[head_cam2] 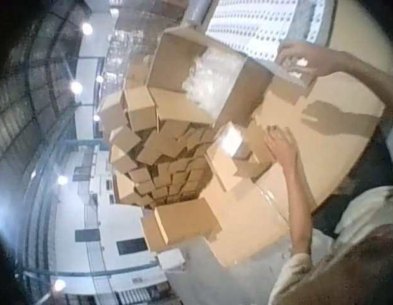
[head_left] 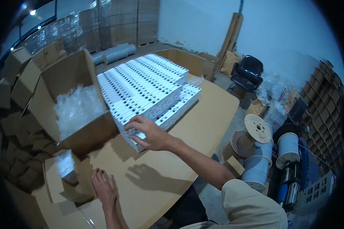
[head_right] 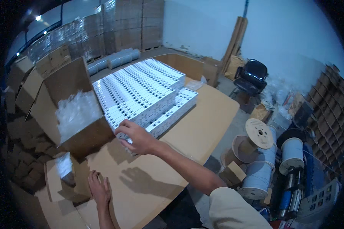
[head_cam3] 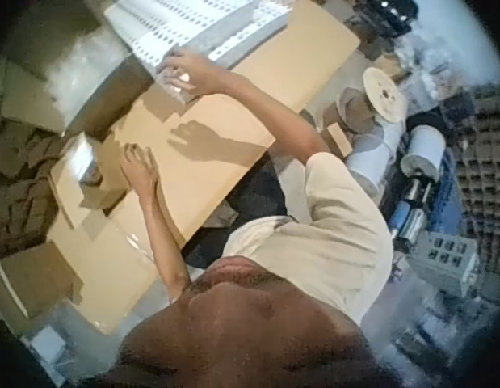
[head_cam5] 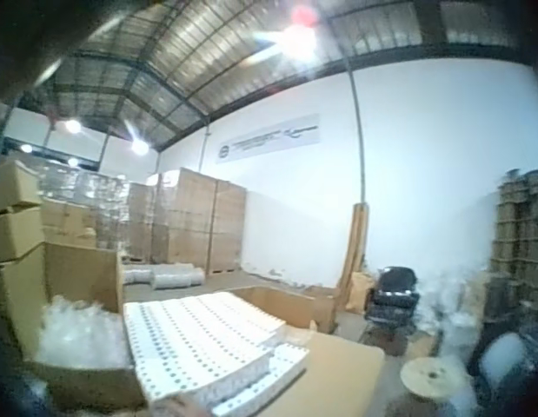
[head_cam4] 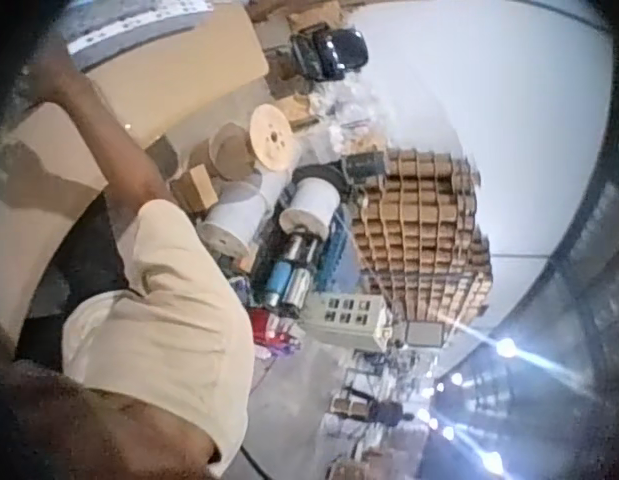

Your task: Packing white rectangular product boxes into plastic bags and placing them into cardboard shipping boxes.

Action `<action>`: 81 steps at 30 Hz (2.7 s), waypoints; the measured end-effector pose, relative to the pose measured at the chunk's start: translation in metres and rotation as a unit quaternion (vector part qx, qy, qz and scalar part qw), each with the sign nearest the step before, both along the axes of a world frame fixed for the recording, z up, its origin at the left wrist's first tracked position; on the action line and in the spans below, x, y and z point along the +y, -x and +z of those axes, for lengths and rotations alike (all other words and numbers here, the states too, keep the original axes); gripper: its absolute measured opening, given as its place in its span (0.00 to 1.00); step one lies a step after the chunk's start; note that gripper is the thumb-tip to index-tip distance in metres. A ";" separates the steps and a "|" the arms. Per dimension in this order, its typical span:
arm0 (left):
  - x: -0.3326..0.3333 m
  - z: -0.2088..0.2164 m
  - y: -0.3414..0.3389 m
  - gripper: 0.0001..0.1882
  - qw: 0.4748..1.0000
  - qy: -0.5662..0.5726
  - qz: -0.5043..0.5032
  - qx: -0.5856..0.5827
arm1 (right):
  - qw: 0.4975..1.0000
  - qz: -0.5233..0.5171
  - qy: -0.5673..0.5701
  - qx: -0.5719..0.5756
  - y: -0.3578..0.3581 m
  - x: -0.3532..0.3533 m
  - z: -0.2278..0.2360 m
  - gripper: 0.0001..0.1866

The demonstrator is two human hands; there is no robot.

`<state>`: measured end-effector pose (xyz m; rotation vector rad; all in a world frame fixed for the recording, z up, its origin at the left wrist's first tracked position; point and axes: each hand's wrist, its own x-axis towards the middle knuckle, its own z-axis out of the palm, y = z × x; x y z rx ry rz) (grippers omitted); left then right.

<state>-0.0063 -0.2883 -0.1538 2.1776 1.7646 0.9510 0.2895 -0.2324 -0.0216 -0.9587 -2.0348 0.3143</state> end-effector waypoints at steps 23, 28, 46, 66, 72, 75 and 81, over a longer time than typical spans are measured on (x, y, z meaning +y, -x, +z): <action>0.044 0.009 0.009 0.22 0.991 -0.049 -0.083 0.089 | 0.886 -0.454 0.057 -0.072 -0.337 0.155 -0.035 0.34; 0.044 0.012 0.008 0.23 0.994 -0.011 -0.076 0.072 | 0.867 -0.480 0.087 -0.100 -0.342 0.169 -0.032 0.36; 0.047 0.012 0.005 0.24 0.997 0.010 -0.064 0.047 | 0.892 -0.438 -0.058 -0.101 -0.379 0.165 -0.049 0.18; 0.035 0.010 0.013 0.21 0.997 -0.033 -0.064 0.024 | 0.894 -0.438 -0.055 0.079 -0.232 -0.001 -0.041 0.17; 0.024 0.017 0.014 0.24 0.997 0.026 -0.060 0.051 | 0.908 -0.408 0.018 0.093 -0.147 -0.044 -0.054 0.16; 0.022 0.016 0.018 0.23 0.996 0.038 -0.069 0.048 | 0.916 -0.382 0.052 0.107 -0.106 -0.052 -0.052 0.17; 0.009 0.048 0.022 0.21 0.985 0.160 -0.065 -0.011 | 0.943 -0.309 0.079 0.098 -0.027 -0.066 -0.041 0.15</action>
